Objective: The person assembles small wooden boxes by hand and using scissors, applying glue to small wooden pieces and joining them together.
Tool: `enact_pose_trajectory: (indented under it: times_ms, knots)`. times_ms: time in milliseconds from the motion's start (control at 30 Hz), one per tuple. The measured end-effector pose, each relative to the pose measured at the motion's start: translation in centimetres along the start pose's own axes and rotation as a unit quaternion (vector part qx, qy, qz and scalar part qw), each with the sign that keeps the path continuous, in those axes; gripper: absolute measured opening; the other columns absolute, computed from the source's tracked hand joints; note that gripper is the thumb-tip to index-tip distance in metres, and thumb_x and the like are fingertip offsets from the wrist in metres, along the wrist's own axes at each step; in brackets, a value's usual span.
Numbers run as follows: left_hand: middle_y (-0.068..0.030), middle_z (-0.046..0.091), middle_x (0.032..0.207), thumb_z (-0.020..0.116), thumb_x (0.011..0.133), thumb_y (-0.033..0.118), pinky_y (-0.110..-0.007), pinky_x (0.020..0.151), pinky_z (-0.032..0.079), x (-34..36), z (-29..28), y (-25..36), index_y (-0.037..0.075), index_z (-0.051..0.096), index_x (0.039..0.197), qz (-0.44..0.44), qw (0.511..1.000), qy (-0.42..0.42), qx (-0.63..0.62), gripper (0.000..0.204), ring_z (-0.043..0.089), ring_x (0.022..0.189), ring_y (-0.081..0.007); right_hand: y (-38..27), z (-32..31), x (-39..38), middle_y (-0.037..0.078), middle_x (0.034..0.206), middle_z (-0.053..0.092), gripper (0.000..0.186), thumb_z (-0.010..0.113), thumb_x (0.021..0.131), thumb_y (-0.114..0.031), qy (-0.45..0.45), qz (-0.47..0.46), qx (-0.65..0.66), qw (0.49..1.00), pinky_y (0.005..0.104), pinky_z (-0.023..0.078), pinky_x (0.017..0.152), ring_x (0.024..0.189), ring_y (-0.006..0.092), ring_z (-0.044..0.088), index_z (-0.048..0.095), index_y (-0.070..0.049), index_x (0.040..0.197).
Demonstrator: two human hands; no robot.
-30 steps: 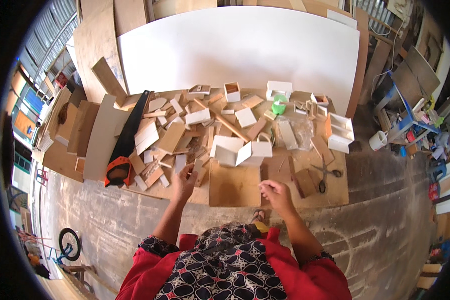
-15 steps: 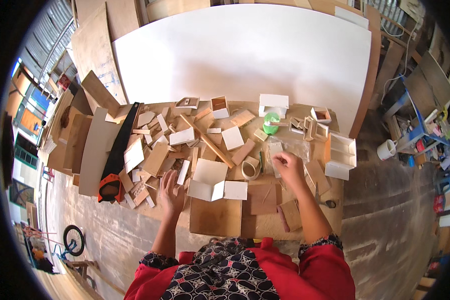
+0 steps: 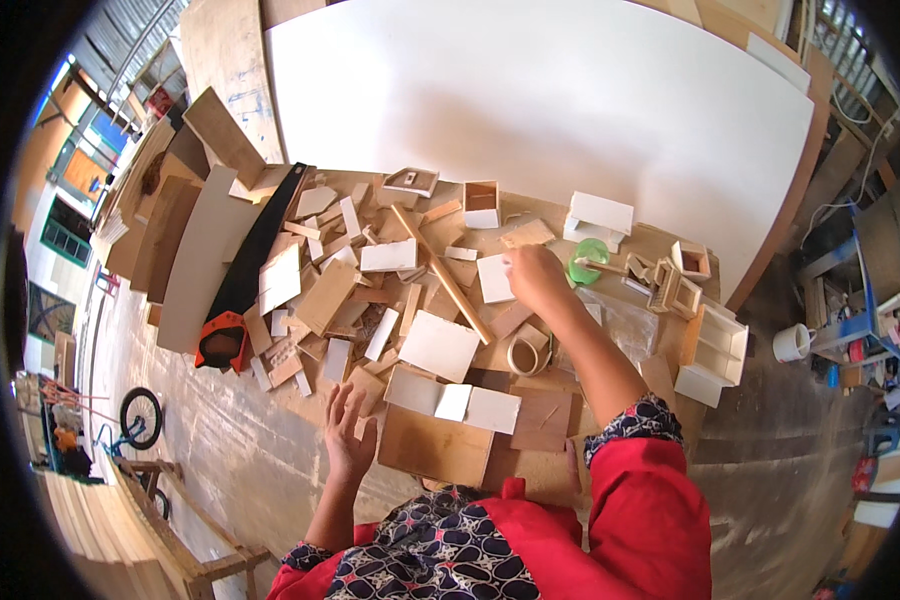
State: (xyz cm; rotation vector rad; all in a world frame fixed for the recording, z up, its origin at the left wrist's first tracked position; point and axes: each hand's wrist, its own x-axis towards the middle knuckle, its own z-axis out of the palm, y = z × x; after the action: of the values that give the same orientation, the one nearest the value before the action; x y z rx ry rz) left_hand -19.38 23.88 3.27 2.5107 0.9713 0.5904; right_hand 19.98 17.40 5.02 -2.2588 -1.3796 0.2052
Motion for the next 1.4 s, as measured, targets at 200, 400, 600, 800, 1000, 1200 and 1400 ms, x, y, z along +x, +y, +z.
enact_pose_trajectory:
  times_ms: [200, 400, 600, 800, 1000, 1200, 1400]
  knots:
    - [-0.0164, 0.049, 0.134, 0.066, 0.073, 0.006, -0.046, 0.103, 0.039, -0.4, 0.2, 0.0, 0.011, 0.059, 0.121, -0.020, 0.999, -0.023, -0.021, 0.049, 0.040, 0.129, -0.0398, -1.8, 3.2, 6.2, 0.021, 0.085, 0.065, 0.017, 0.057, 0.086, -0.014, 0.034, -0.108, 0.061, 0.992, 0.0458, 0.050, 0.074, 0.082, 0.0371, 0.063, 0.068, -0.001, 0.089]
    - [-0.0169, 0.048, 0.135, 0.066, 0.073, 0.007, -0.046, 0.104, 0.038, -0.3, -0.2, 0.0, 0.010, 0.058, 0.122, -0.007, 0.999, -0.040, -0.008, 0.050, 0.040, 0.129, -0.0397, -2.4, 7.6, 9.2, 0.022, 0.086, 0.065, 0.023, 0.057, 0.089, -0.019, -0.027, 0.007, -0.054, 0.998, 0.0455, 0.051, 0.076, 0.084, 0.0377, 0.064, 0.067, 0.002, 0.089]
    - [-0.0169, 0.047, 0.136, 0.065, 0.072, 0.007, -0.044, 0.104, 0.038, -0.4, -0.5, -0.2, 0.009, 0.057, 0.123, -0.005, 0.999, -0.049, -0.006, 0.051, 0.039, 0.130, -0.0390, -3.6, 7.8, 9.4, 0.017, 0.092, 0.065, 0.023, 0.068, 0.081, -0.021, 0.019, 0.017, -0.097, 0.995, 0.0428, 0.051, 0.077, 0.090, 0.0344, 0.063, 0.061, -0.003, 0.094]
    - [-0.0165, 0.046, 0.137, 0.065, 0.072, 0.008, -0.045, 0.105, 0.037, -0.7, -0.5, -0.3, 0.009, 0.057, 0.124, -0.006, 0.999, -0.046, -0.012, 0.052, 0.039, 0.131, -0.0385, -2.4, 7.0, 8.8, 0.011, 0.082, 0.065, 0.028, 0.073, 0.071, -0.010, 0.015, -0.071, 0.035, 0.997, 0.0397, 0.050, 0.067, 0.076, 0.0291, 0.065, 0.053, -0.007, 0.091]
    - [-0.0162, 0.045, 0.137, 0.065, 0.071, 0.006, -0.045, 0.105, 0.036, -0.8, -0.3, -0.7, 0.009, 0.057, 0.124, 0.005, 0.999, -0.040, -0.012, 0.054, 0.038, 0.131, -0.0388, -2.2, 4.6, 6.6, 0.008, 0.080, 0.065, 0.030, 0.075, 0.068, -0.010, 0.096, -0.105, 0.162, 0.976, 0.0317, 0.050, 0.061, 0.065, 0.0195, 0.063, 0.057, -0.005, 0.092]
    - [-0.0157, 0.046, 0.137, 0.065, 0.070, 0.004, -0.045, 0.105, 0.037, -0.8, 0.1, -1.2, 0.009, 0.056, 0.124, 0.018, 0.999, -0.031, -0.019, 0.056, 0.039, 0.130, -0.0385, -1.9, 0.8, 0.3, 0.008, 0.082, 0.065, 0.028, 0.073, 0.068, -0.011, 0.091, -0.057, 0.202, 0.973, 0.0302, 0.050, 0.063, 0.069, 0.0175, 0.063, 0.064, -0.004, 0.094]
    - [-0.0154, 0.047, 0.136, 0.065, 0.069, 0.004, -0.045, 0.105, 0.037, -1.0, 0.3, -1.3, 0.009, 0.058, 0.122, 0.026, 0.999, -0.015, -0.010, 0.054, 0.041, 0.128, -0.0380, -1.2, -1.6, -8.8, 0.003, 0.081, 0.063, 0.027, 0.073, 0.071, -0.008, 0.141, 0.008, 0.251, 0.958, 0.0253, 0.048, 0.062, 0.068, 0.0104, 0.058, 0.066, -0.002, 0.096]
